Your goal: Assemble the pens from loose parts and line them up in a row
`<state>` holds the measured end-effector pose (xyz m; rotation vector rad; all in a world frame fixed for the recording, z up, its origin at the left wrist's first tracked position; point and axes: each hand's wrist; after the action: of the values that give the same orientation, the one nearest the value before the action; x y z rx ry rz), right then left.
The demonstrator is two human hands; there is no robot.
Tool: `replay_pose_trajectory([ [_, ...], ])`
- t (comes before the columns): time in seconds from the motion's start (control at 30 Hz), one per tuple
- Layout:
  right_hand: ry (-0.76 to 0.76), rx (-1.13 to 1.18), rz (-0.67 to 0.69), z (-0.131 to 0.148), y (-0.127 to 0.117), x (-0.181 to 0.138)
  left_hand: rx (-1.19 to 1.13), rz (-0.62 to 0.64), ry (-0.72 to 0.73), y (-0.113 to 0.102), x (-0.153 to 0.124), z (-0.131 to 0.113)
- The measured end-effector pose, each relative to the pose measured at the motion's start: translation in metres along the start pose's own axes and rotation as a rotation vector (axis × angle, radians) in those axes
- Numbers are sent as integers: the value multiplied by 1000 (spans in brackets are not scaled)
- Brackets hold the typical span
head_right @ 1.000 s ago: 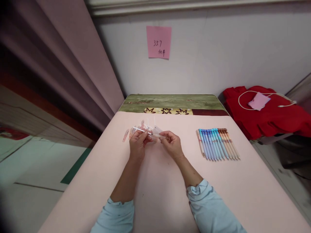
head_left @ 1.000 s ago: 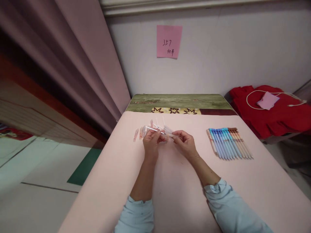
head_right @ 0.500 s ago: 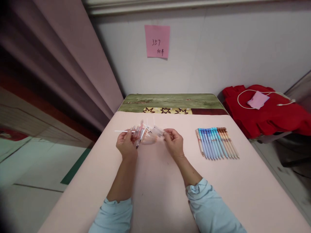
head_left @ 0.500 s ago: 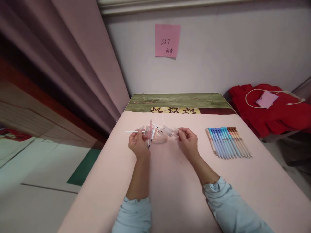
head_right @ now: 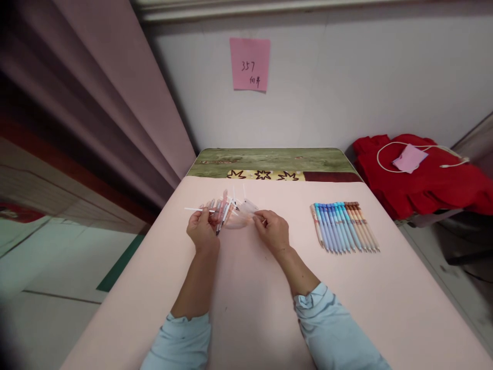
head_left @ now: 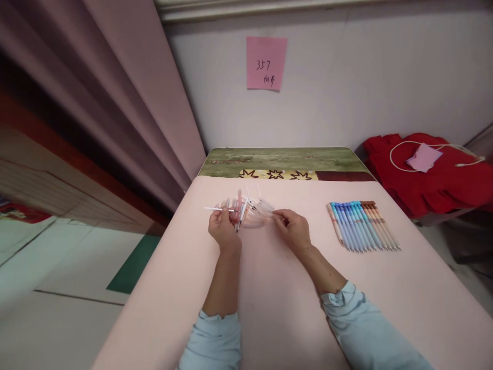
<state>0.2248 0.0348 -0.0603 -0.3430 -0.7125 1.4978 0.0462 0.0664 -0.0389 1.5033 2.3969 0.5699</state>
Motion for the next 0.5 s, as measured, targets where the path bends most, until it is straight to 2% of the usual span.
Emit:
replay_pose_trajectory([
  [0.13, 44, -22, 6, 4, -3, 0, 11, 8, -1, -1, 0, 2],
  [0.37, -4, 23, 80, 1, -1, 0, 13, 4, -18, 0, -1, 0],
  [0.5, -31, 32, 54, 0, -1, 0, 7, -2, -10, 1, -1, 1],
])
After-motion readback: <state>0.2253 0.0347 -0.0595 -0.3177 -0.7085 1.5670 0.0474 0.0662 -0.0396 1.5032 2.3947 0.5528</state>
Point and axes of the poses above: each hand's wrist, its own x-axis towards the middle knuckle, its own y-axis out of the palm, z = x × y, and after that the axes turned 15 degrees about z, right-handed
